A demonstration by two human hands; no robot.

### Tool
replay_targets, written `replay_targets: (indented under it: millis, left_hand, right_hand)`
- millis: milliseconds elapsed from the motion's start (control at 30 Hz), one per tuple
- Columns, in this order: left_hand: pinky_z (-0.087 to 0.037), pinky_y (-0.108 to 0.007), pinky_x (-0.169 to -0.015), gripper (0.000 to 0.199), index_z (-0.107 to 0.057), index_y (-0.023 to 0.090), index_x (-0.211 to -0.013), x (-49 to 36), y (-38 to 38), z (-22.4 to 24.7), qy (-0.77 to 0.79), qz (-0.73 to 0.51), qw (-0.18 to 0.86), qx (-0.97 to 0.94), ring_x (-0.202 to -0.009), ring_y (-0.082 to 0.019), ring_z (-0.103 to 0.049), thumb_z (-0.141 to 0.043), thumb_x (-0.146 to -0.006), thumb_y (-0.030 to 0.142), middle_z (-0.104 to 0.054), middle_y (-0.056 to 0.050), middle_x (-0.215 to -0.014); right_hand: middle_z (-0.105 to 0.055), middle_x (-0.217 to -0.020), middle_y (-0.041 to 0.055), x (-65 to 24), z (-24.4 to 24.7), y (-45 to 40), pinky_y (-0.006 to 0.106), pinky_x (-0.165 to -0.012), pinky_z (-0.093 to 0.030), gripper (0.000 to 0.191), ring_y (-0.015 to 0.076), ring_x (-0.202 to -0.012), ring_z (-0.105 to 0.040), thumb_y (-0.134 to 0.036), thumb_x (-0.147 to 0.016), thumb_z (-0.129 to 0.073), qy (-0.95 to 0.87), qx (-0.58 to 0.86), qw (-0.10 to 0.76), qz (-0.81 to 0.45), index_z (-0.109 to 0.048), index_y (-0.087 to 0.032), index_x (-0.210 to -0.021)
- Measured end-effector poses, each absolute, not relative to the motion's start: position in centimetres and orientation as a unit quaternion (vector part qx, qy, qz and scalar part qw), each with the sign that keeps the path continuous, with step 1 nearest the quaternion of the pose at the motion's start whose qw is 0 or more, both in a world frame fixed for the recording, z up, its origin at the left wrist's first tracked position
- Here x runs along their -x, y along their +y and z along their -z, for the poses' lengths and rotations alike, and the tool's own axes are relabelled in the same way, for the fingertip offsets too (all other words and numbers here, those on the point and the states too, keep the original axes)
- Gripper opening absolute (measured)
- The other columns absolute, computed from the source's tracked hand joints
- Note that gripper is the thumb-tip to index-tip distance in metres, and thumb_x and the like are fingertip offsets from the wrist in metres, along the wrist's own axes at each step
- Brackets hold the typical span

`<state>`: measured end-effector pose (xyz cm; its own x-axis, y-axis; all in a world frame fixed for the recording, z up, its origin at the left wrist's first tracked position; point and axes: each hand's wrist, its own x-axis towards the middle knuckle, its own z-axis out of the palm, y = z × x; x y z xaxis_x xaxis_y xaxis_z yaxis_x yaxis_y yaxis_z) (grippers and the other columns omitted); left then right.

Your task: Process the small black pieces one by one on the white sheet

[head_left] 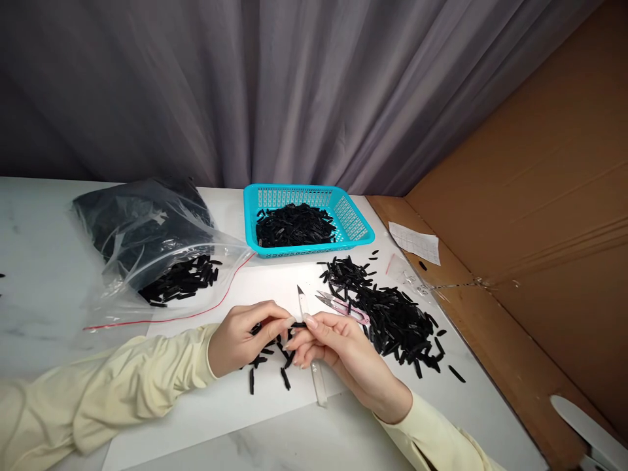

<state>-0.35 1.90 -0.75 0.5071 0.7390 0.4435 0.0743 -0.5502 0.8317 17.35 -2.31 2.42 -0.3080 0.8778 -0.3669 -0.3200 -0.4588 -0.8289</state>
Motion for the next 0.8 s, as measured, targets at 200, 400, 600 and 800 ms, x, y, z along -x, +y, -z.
replay_targets:
  millis: [200, 400, 600, 800]
  left_hand:
    - [-0.049, -0.018, -0.052, 0.025, -0.060, 0.013, -0.079, 0.35, 1.97, 0.82, 0.279, -0.405, 0.423, -0.761, -0.053, -0.010, -0.058, -0.046, -0.092, 0.029, -0.063, -0.003, -0.061]
    - [-0.050, -0.016, -0.051, 0.022, -0.060, 0.013, -0.082, 0.39, 1.84, 0.95, 0.276, -0.407, 0.424, -0.760, -0.052, -0.009, -0.059, -0.046, -0.092, 0.027, -0.065, -0.002, -0.062]
    - [-0.050, -0.013, -0.052, 0.013, -0.061, 0.014, -0.082, 0.23, 1.86, 0.57, 0.281, -0.440, 0.381, -0.763, -0.055, -0.009, -0.061, -0.050, -0.088, 0.019, -0.068, -0.003, -0.070]
    - [-0.050, -0.015, -0.053, 0.013, -0.061, 0.014, -0.085, 0.36, 1.75, 0.89, 0.292, -0.423, 0.405, -0.756, -0.057, -0.010, -0.061, -0.050, -0.088, 0.021, -0.068, -0.003, -0.072]
  right_hand:
    - [-0.070, -0.068, 0.0084, -17.17, -2.01, -2.39, 0.022, -0.054, -0.048, 0.036, 0.0106, -0.052, -0.061, -0.045, -0.080, -0.061, -0.332, 0.426, 0.402, -0.739, -0.065, -0.010, -0.072]
    - [-0.071, -0.072, 0.0094, -17.14, -2.04, -2.51, 0.023, -0.056, -0.048, 0.034, 0.0112, -0.054, -0.062, -0.043, -0.081, -0.061, -0.340, 0.422, 0.409, -0.734, -0.065, -0.010, -0.076]
    - [-0.071, -0.074, 0.0097, -17.21, -2.55, -2.40, 0.025, -0.059, -0.048, 0.032, 0.0125, -0.057, -0.061, -0.042, -0.082, -0.060, -0.343, 0.411, 0.410, -0.739, -0.068, -0.011, -0.080]
    - [-0.069, -0.068, 0.0081, -17.24, -2.60, -2.47, 0.025, -0.059, -0.047, 0.029, 0.0123, -0.057, -0.060, -0.039, -0.083, -0.059, -0.343, 0.405, 0.409, -0.743, -0.069, -0.011, -0.080]
